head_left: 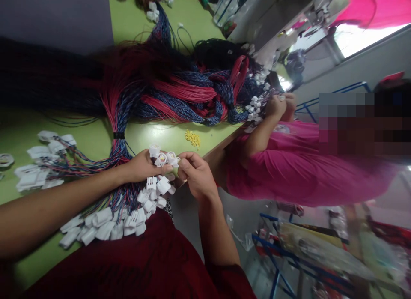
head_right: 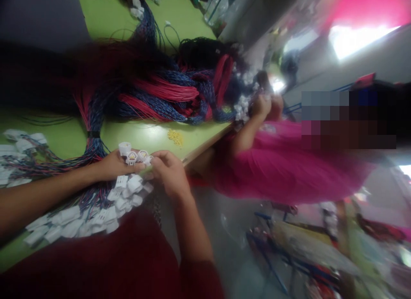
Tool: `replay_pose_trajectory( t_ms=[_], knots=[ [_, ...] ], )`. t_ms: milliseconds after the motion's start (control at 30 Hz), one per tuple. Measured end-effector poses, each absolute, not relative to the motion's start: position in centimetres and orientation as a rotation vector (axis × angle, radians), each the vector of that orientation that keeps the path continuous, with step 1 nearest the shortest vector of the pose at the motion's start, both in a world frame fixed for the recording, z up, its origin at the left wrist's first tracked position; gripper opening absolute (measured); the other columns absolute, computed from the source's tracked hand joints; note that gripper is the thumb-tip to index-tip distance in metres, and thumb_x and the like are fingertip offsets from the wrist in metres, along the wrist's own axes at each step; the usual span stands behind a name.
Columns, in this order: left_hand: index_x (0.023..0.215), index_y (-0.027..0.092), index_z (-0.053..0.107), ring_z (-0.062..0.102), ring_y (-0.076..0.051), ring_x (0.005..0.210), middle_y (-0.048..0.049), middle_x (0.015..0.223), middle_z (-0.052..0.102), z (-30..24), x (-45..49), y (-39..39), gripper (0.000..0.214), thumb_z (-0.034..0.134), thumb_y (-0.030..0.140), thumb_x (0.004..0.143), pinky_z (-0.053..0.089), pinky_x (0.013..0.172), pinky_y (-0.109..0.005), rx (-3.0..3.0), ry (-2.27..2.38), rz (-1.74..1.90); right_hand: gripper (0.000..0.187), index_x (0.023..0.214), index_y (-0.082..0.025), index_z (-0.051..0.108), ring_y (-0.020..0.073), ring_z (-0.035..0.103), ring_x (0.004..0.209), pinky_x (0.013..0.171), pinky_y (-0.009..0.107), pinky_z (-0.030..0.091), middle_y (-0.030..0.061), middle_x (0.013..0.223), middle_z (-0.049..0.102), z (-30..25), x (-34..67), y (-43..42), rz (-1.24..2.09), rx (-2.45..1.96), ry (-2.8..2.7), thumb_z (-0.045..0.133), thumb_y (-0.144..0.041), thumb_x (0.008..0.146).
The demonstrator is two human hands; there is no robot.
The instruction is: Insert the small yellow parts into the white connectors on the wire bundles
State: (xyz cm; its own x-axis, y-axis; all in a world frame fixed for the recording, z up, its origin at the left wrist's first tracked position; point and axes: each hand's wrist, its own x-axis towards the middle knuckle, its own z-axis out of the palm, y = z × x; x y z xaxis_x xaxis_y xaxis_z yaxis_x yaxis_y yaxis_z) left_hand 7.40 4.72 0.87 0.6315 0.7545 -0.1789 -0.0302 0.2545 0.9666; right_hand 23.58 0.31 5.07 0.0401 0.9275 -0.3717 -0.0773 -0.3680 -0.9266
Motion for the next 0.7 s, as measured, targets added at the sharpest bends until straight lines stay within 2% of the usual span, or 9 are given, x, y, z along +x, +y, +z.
replay_pose_trajectory(
  t_ms=[133, 433, 600, 700],
  knots=[
    [0.07, 0.014, 0.059, 0.046, -0.008, 0.05, 0.003, 0.057, 0.055, 0.91, 7.44, 4.76, 0.016, 0.065, 0.028, 0.067, 0.043, 0.051, -0.02, 1.199, 0.728, 0.617, 0.025, 0.078, -0.019, 0.056, 0.0038, 0.034, 0.039, 0.041, 0.019, 0.023, -0.009, 0.047, 0.044, 5.33, 23.72, 0.6, 1.63, -1.42, -0.824, 0.07, -0.038, 0.068],
    [0.068, 0.015, 0.058, 0.05, -0.011, 0.055, 0.0023, 0.06, 0.056, 0.63, 7.09, 4.75, 0.018, 0.062, 0.033, 0.069, 0.044, 0.052, -0.021, 1.353, 0.807, 0.582, 0.029, 0.076, -0.019, 0.054, 0.0037, 0.037, 0.034, 0.037, 0.018, 0.027, -0.0105, 0.045, 0.048, 5.59, 23.56, 0.98, 1.711, -1.407, -0.77, 0.074, -0.037, 0.064],
    [0.058, 0.017, 0.051, 0.045, -0.011, 0.05, 0.0033, 0.052, 0.049, 0.88, 7.05, 4.71, 0.025, 0.061, 0.037, 0.068, 0.04, 0.045, -0.021, 1.395, 0.809, 0.585, 0.03, 0.076, -0.02, 0.051, 0.0032, 0.036, 0.033, 0.037, 0.018, 0.03, -0.0114, 0.044, 0.049, 5.44, 23.59, 1.1, 1.8, -1.369, -0.736, 0.073, -0.035, 0.063],
    [0.058, 0.017, 0.05, 0.044, -0.011, 0.049, 0.0034, 0.052, 0.049, 0.83, 7.11, 4.7, 0.024, 0.061, 0.036, 0.068, 0.04, 0.045, -0.021, 1.391, 0.803, 0.602, 0.028, 0.075, -0.019, 0.051, 0.0034, 0.037, 0.032, 0.037, 0.017, 0.028, -0.0114, 0.043, 0.048, 5.43, 23.32, 0.96, 1.742, -1.383, -0.742, 0.072, -0.034, 0.064]
  ],
)
